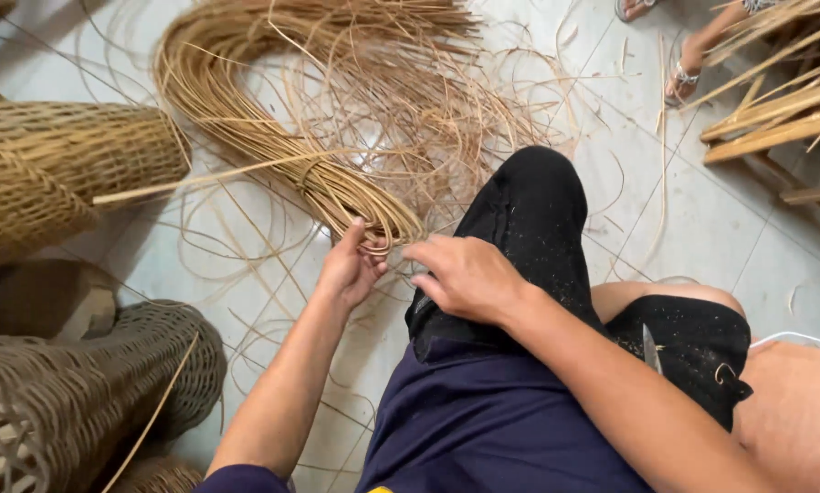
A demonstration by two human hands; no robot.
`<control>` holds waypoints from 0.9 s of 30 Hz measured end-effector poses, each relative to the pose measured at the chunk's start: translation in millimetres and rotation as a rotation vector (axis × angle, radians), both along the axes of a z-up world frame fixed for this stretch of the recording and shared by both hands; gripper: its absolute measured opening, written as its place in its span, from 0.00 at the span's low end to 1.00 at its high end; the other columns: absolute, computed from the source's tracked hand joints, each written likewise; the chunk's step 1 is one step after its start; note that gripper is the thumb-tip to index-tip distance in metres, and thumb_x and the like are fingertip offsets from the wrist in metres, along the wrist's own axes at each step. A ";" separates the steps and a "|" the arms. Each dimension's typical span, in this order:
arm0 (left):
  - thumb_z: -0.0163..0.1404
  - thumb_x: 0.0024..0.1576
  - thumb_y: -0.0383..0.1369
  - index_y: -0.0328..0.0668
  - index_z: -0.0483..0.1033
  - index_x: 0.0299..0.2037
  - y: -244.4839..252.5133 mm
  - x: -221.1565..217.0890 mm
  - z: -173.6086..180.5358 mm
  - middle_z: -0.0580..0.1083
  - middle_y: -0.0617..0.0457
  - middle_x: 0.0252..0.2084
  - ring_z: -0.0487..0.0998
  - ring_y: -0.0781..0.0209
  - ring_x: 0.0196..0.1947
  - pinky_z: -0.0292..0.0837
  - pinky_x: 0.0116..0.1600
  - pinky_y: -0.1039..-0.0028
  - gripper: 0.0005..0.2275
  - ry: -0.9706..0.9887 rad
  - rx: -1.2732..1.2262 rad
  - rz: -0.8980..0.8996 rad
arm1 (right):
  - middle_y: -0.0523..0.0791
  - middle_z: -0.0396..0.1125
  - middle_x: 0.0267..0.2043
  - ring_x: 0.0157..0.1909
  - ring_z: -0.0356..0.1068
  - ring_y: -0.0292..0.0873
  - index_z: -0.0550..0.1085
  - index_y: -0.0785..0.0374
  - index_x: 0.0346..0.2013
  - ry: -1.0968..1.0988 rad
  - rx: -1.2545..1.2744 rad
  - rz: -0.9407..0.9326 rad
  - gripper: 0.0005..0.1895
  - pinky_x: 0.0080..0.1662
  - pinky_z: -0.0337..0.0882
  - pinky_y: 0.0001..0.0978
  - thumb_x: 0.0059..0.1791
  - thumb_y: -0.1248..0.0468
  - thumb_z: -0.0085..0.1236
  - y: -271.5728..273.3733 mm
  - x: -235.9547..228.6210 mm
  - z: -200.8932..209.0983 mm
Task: Preparing and trimming rattan strands for weaving using a knife
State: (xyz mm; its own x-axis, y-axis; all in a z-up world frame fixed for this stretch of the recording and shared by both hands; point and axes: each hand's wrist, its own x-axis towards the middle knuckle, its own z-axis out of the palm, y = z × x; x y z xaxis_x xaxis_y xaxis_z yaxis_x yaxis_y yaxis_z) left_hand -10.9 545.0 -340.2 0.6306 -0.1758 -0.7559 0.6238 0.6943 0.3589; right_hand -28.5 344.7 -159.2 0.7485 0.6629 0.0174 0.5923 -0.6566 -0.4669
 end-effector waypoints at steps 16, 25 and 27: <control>0.52 0.64 0.49 0.49 0.73 0.41 -21.6 -5.5 19.2 0.77 0.51 0.34 0.83 0.54 0.26 0.78 0.26 0.70 0.14 -0.170 0.038 -0.119 | 0.41 0.75 0.21 0.25 0.72 0.35 0.78 0.56 0.27 0.818 0.334 -0.606 0.10 0.32 0.71 0.27 0.45 0.54 0.62 7.2 42.5 -71.1; 0.41 0.56 0.70 0.61 0.64 0.63 -44.1 -51.6 -69.7 0.66 0.50 0.63 0.75 0.45 0.55 0.79 0.54 0.51 0.33 -0.195 -0.045 0.067 | 0.47 0.73 0.18 0.18 0.69 0.37 0.76 0.63 0.21 0.848 0.592 -0.671 0.06 0.22 0.68 0.24 0.41 0.64 0.60 15.7 3.9 -25.4; 0.40 0.52 0.75 0.64 0.60 0.73 -61.0 -42.3 -93.5 0.61 0.41 0.73 0.70 0.33 0.66 0.71 0.65 0.40 0.42 -0.109 -0.151 0.239 | 0.46 0.69 0.14 0.19 0.65 0.39 0.74 0.60 0.18 0.686 0.451 -0.512 0.09 0.25 0.67 0.30 0.40 0.62 0.66 19.3 -8.6 -7.1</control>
